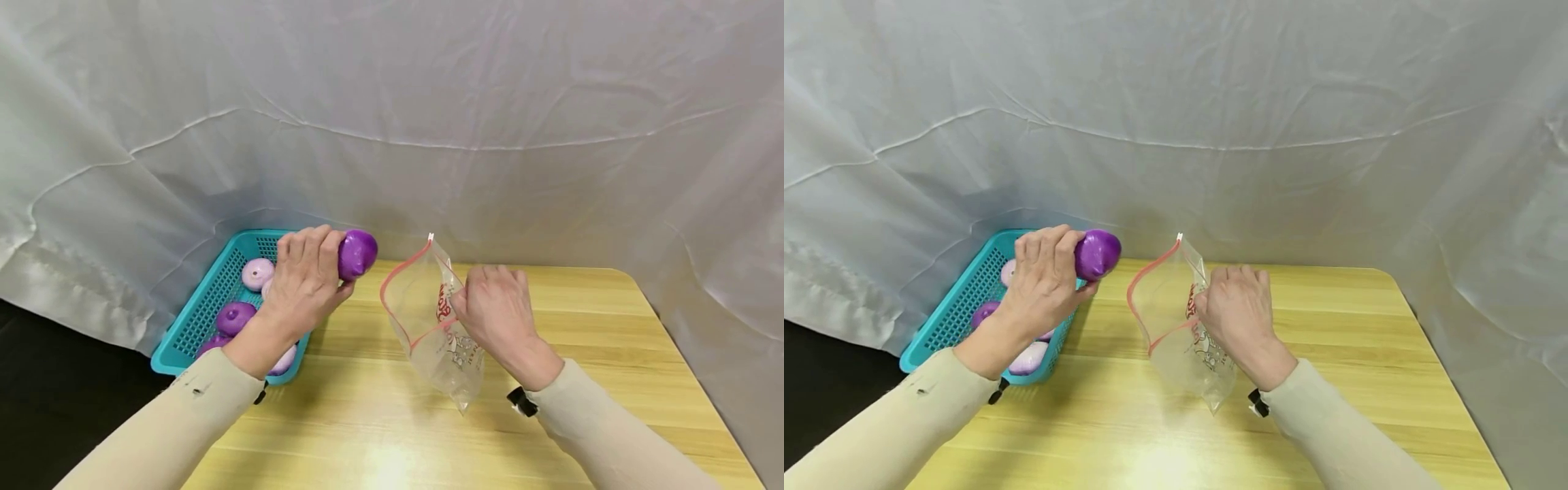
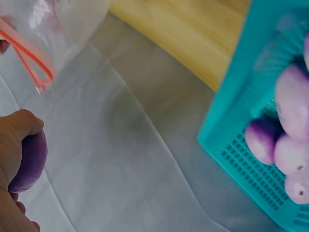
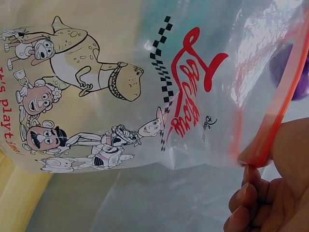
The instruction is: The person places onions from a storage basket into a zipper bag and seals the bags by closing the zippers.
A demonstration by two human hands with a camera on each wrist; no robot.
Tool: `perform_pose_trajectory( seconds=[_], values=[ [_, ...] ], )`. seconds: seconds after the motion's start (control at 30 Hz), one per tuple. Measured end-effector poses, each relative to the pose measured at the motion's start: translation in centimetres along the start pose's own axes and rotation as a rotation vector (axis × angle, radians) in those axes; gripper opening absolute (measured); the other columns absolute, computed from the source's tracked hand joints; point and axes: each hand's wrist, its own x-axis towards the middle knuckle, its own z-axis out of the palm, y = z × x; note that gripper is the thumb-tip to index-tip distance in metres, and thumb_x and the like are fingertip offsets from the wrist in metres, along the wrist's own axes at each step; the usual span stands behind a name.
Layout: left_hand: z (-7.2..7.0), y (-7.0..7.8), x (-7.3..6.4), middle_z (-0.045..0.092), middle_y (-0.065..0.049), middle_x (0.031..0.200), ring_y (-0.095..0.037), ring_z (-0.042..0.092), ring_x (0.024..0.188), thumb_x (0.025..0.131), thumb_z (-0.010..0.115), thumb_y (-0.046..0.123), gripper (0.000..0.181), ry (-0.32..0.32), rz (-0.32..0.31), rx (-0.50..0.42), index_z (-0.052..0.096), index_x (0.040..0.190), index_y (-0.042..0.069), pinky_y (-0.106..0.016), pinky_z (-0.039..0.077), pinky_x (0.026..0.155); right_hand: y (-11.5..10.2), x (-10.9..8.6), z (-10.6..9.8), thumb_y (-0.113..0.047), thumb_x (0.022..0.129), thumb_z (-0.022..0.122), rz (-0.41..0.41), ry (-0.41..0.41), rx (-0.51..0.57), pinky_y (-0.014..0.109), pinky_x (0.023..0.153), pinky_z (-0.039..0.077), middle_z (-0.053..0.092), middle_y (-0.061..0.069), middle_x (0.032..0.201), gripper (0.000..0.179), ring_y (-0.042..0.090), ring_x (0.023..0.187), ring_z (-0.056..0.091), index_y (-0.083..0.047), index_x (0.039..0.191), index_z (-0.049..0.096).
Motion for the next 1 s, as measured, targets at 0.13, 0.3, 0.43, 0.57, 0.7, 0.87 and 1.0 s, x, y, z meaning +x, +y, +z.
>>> perform_pose_trajectory(
  seconds=[0.13, 0.3, 0.43, 0.57, 0.7, 0.87, 1.0],
  values=[
    [0.4, 1.2, 0.7, 0.052, -0.022, 0.123, -0.040, 0.050, 0.107, 0.074, 0.091, 0.027, 0.079, 0.019, 0.027, -0.030, 0.045, 0.132, 0.000, -0.055, 0.039, 0.087, -0.1, 0.1, -0.1, -0.009, 0.076, 0.050, 0.012, -0.023, 0.009, 0.042, 0.070, 0.033, 0.038, 0.003, 0.062, 0.018, 0.029, 0.064, 0.042, -0.013, 0.063, 0.039],
    [0.9, 2.6, 1.2, 0.051, -0.020, 0.125, -0.038, 0.050, 0.110, 0.080, 0.088, 0.034, 0.078, -0.019, 0.047, -0.030, 0.044, 0.134, 0.000, -0.052, 0.040, 0.089, -0.2, 0.1, -0.1, -0.009, 0.077, 0.052, 0.016, -0.031, 0.011, 0.042, 0.070, 0.031, 0.038, 0.003, 0.063, 0.019, 0.029, 0.064, 0.041, -0.013, 0.064, 0.039],
    [1.2, 3.5, 1.5, 0.052, -0.019, 0.126, -0.037, 0.051, 0.112, 0.081, 0.085, 0.035, 0.077, -0.051, 0.054, -0.031, 0.043, 0.135, 0.001, -0.051, 0.041, 0.091, -0.3, 0.0, 0.0, -0.009, 0.078, 0.054, 0.006, -0.020, 0.004, 0.041, 0.069, 0.031, 0.038, 0.003, 0.063, 0.019, 0.029, 0.064, 0.040, -0.013, 0.065, 0.040],
    [1.2, 4.2, 1.6, 0.055, -0.018, 0.128, -0.036, 0.052, 0.115, 0.082, 0.083, 0.035, 0.075, -0.110, 0.074, -0.019, 0.043, 0.136, 0.002, -0.051, 0.042, 0.094, -0.4, 0.0, 0.1, -0.009, 0.077, 0.054, -0.003, -0.004, 0.009, 0.042, 0.069, 0.032, 0.038, 0.003, 0.063, 0.019, 0.029, 0.064, 0.041, -0.013, 0.065, 0.040],
    [0.9, 4.8, 1.9, 0.058, -0.016, 0.129, -0.035, 0.054, 0.118, 0.081, 0.084, 0.037, 0.074, -0.227, 0.075, -0.004, 0.047, 0.136, 0.003, -0.050, 0.042, 0.096, -0.4, 0.0, 0.1, -0.009, 0.077, 0.053, -0.001, -0.001, 0.016, 0.042, 0.070, 0.032, 0.038, 0.002, 0.063, 0.019, 0.029, 0.064, 0.041, -0.013, 0.064, 0.040],
    [0.5, 5.3, 2.8, 0.061, -0.013, 0.125, -0.034, 0.055, 0.115, 0.077, 0.088, 0.036, 0.077, -0.409, 0.087, -0.007, 0.052, 0.136, 0.003, -0.046, 0.044, 0.088, -0.5, 0.0, 0.0, -0.009, 0.077, 0.055, 0.017, -0.017, 0.027, 0.044, 0.071, 0.033, 0.040, 0.003, 0.064, 0.018, 0.029, 0.066, 0.043, -0.013, 0.065, 0.042],
    [0.4, 5.6, 3.5, 0.064, -0.010, 0.124, -0.031, 0.056, 0.113, 0.081, 0.085, 0.027, 0.068, -0.512, 0.169, -0.004, 0.056, 0.138, 0.004, -0.042, 0.045, 0.084, -0.7, -0.1, -0.1, -0.010, 0.079, 0.056, 0.029, -0.038, 0.033, 0.044, 0.073, 0.033, 0.043, 0.003, 0.065, 0.018, 0.029, 0.067, 0.044, -0.013, 0.066, 0.045]
  ],
)
